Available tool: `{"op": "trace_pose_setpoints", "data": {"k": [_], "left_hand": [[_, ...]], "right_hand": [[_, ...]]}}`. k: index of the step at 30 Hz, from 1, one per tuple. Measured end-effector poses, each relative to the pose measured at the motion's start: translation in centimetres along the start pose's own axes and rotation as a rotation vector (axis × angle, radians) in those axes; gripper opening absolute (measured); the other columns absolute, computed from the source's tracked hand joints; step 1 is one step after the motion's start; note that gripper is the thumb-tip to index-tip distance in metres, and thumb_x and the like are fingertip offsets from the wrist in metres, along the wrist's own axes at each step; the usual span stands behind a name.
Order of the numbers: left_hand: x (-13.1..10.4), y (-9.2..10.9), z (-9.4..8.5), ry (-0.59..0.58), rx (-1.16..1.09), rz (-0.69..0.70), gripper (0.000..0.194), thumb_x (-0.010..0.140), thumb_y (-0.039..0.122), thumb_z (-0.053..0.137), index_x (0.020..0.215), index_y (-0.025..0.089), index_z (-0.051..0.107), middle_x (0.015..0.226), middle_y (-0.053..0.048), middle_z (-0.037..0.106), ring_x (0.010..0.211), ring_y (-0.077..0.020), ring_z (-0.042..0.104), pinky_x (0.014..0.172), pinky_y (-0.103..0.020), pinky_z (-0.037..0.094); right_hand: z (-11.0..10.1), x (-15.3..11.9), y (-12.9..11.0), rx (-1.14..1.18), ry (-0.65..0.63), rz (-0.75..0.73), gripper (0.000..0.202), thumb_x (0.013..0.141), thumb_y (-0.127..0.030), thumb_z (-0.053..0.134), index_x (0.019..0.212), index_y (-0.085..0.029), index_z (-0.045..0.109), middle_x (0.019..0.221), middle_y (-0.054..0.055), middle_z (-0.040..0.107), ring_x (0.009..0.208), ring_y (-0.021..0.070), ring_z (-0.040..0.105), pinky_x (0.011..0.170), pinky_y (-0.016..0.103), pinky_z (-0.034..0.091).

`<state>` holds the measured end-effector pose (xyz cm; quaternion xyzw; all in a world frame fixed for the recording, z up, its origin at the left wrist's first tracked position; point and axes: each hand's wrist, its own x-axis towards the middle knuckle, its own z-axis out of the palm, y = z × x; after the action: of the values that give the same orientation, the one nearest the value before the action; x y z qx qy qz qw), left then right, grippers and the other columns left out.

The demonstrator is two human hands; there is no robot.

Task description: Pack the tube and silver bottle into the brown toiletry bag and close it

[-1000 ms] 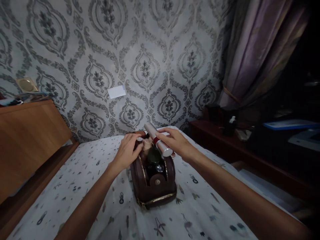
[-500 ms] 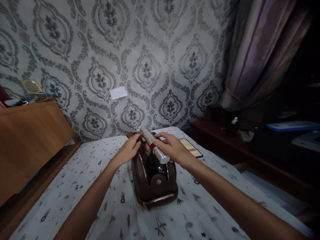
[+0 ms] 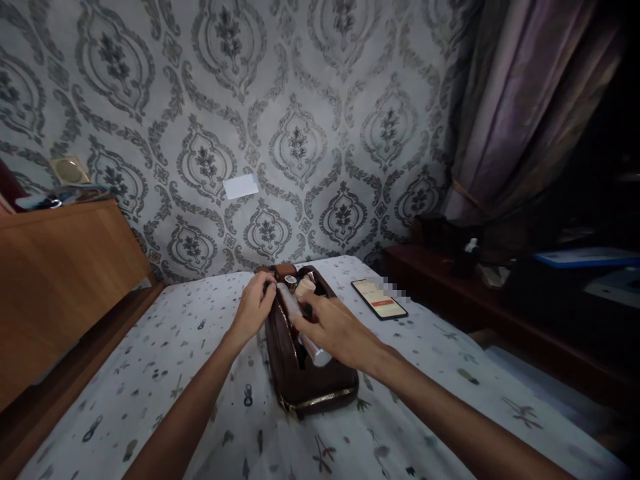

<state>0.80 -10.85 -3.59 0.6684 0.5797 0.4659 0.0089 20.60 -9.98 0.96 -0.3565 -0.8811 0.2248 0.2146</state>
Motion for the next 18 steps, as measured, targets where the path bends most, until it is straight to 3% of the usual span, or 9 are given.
{"op": "trace_pose_setpoints", "data": {"k": [8, 12, 15, 18], "left_hand": [[-0.5, 0.2, 0.4, 0.027, -0.024, -0.018, 0.02, 0.096, 0.032, 0.04, 0.097, 0.021, 0.056, 0.099, -0.006, 0.062, 0.095, -0.0198, 0.058, 0.085, -0.033, 0.047], [-0.7, 0.3, 0.2, 0.025, -0.046, -0.017, 0.021, 0.097, 0.034, 0.04, 0.097, 0.02, 0.055, 0.099, -0.006, 0.062, 0.094, -0.0199, 0.058, 0.085, -0.034, 0.046], [-0.7, 0.3, 0.3, 0.022, -0.063, -0.019, 0.022, 0.097, 0.035, 0.04, 0.099, 0.02, 0.056, 0.101, -0.007, 0.061, 0.097, -0.0204, 0.057, 0.088, -0.035, 0.045], [-0.7, 0.1, 0.5, 0.043, -0.073, -0.031, 0.023, 0.097, 0.037, 0.041, 0.099, 0.02, 0.057, 0.103, -0.007, 0.062, 0.101, -0.021, 0.057, 0.091, -0.035, 0.044]], "right_hand": [[1.9, 0.5, -1.5, -0.293, 0.073, 0.013, 0.028, 0.096, -0.033, 0.044, 0.11, -0.014, 0.059, 0.092, 0.014, 0.071, 0.084, 0.027, 0.069, 0.068, 0.031, 0.043], [1.2, -0.4, -0.5, -0.127, 0.045, -0.109, 0.025, 0.095, -0.035, 0.051, 0.104, -0.014, 0.063, 0.11, 0.015, 0.065, 0.092, 0.0249, 0.066, 0.079, 0.032, 0.046], [0.3, -1.5, 0.7, 0.009, -0.043, -0.177, 0.034, 0.083, -0.03, 0.07, 0.113, -0.016, 0.063, 0.115, 0.011, 0.061, 0.091, 0.0221, 0.064, 0.078, 0.031, 0.049], [-0.3, -2.3, 1.6, 0.071, -0.108, -0.213, 0.043, 0.079, -0.02, 0.074, 0.12, -0.018, 0.062, 0.114, 0.009, 0.059, 0.089, 0.0196, 0.063, 0.077, 0.03, 0.051]]}}
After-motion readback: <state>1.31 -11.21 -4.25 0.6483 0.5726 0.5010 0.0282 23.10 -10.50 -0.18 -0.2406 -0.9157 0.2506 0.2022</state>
